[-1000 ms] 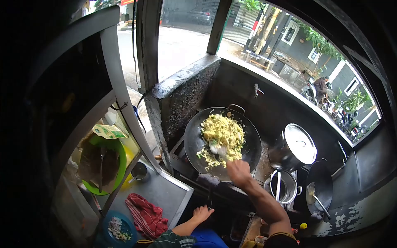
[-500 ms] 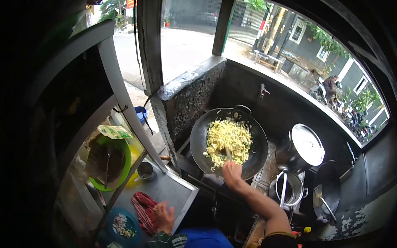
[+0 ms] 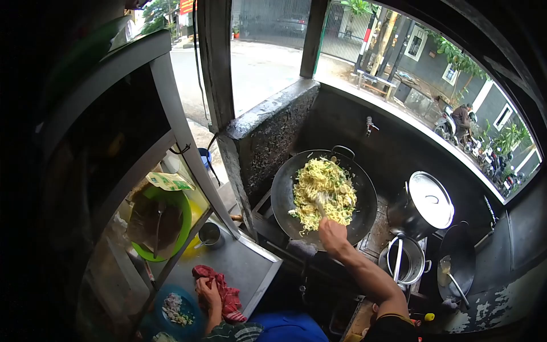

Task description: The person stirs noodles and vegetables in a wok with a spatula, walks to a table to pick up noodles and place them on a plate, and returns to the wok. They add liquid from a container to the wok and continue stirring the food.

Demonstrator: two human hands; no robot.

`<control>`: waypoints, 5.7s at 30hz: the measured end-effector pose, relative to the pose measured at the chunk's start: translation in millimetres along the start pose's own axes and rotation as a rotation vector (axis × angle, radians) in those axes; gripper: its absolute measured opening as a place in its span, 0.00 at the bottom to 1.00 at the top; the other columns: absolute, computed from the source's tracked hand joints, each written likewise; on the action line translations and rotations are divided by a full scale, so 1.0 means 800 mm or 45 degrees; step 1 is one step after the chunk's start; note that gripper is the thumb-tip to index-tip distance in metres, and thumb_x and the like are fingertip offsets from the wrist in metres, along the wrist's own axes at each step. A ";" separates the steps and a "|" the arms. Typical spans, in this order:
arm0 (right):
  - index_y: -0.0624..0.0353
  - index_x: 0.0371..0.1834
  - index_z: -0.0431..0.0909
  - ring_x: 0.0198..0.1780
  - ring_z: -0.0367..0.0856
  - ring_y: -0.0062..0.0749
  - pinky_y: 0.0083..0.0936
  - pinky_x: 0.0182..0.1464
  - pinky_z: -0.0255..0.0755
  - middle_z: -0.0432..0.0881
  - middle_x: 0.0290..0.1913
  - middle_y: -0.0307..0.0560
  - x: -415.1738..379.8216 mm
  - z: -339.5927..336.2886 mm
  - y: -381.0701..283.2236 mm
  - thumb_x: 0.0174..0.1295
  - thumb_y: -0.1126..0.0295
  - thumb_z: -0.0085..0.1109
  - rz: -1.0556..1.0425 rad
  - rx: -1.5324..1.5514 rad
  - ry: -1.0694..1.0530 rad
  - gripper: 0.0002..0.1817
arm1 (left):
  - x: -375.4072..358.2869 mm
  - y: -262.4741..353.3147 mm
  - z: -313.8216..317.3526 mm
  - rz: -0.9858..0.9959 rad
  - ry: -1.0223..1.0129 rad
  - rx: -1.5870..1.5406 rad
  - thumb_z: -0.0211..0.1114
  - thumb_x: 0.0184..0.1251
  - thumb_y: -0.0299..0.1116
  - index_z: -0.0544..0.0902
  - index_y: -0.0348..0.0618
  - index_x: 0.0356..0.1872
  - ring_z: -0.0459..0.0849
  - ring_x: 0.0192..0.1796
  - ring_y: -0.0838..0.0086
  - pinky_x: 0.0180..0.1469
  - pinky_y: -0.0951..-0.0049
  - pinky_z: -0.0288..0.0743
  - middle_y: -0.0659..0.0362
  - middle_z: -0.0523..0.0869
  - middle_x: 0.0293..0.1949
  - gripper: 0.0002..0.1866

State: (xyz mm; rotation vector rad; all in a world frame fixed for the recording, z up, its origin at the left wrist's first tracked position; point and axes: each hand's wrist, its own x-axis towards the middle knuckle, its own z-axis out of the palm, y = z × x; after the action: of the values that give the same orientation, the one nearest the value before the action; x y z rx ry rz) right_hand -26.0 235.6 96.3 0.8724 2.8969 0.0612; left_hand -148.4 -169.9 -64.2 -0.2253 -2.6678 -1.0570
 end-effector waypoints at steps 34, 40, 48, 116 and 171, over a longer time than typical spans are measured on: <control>0.47 0.36 0.84 0.36 0.84 0.47 0.42 0.38 0.76 0.84 0.33 0.51 -0.121 -0.163 0.064 0.56 0.67 0.54 -0.049 0.157 -0.283 0.09 | -0.072 0.342 0.070 -1.114 -1.471 -1.081 0.61 0.55 0.43 0.80 0.44 0.25 0.74 0.22 0.79 0.20 0.78 0.59 0.63 0.79 0.24 0.12; 0.43 0.47 0.82 0.33 0.83 0.47 0.41 0.38 0.76 0.82 0.30 0.51 -0.076 -0.110 0.075 0.57 0.70 0.52 -0.008 0.229 -0.040 0.16 | -0.091 0.297 0.110 -0.954 -1.365 -1.271 0.60 0.59 0.38 0.80 0.41 0.30 0.76 0.22 0.79 0.22 0.76 0.65 0.61 0.81 0.27 0.10; 0.44 0.40 0.83 0.34 0.83 0.44 0.36 0.36 0.75 0.84 0.30 0.44 -0.164 -0.196 0.080 0.55 0.67 0.58 -0.222 0.182 -0.045 0.10 | -0.100 0.309 0.057 -1.233 -1.481 -1.275 0.61 0.59 0.40 0.80 0.44 0.28 0.73 0.22 0.80 0.23 0.76 0.61 0.64 0.80 0.26 0.10; 0.53 0.60 0.74 0.38 0.79 0.47 0.36 0.44 0.72 0.80 0.37 0.54 -0.319 -0.062 0.034 0.58 0.73 0.58 0.500 1.106 0.427 0.23 | -0.099 0.313 0.161 -1.171 -1.283 -1.233 0.63 0.52 0.36 0.77 0.50 0.26 0.74 0.24 0.78 0.25 0.76 0.64 0.64 0.77 0.23 0.05; 0.58 0.41 0.77 0.40 0.79 0.53 0.42 0.41 0.72 0.78 0.36 0.53 -0.568 0.130 -0.057 0.62 0.69 0.55 1.656 0.725 0.585 0.07 | -0.051 0.247 -0.034 0.000 -1.972 -0.696 0.67 0.61 0.29 0.73 0.40 0.46 0.78 0.23 0.80 0.23 0.84 0.71 0.57 0.84 0.35 0.15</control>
State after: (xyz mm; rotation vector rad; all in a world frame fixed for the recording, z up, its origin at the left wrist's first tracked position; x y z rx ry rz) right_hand 337.8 -53.1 34.8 2.9511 2.0566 -0.5187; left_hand -57.6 -47.7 71.3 -1.7662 -3.2991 -2.1974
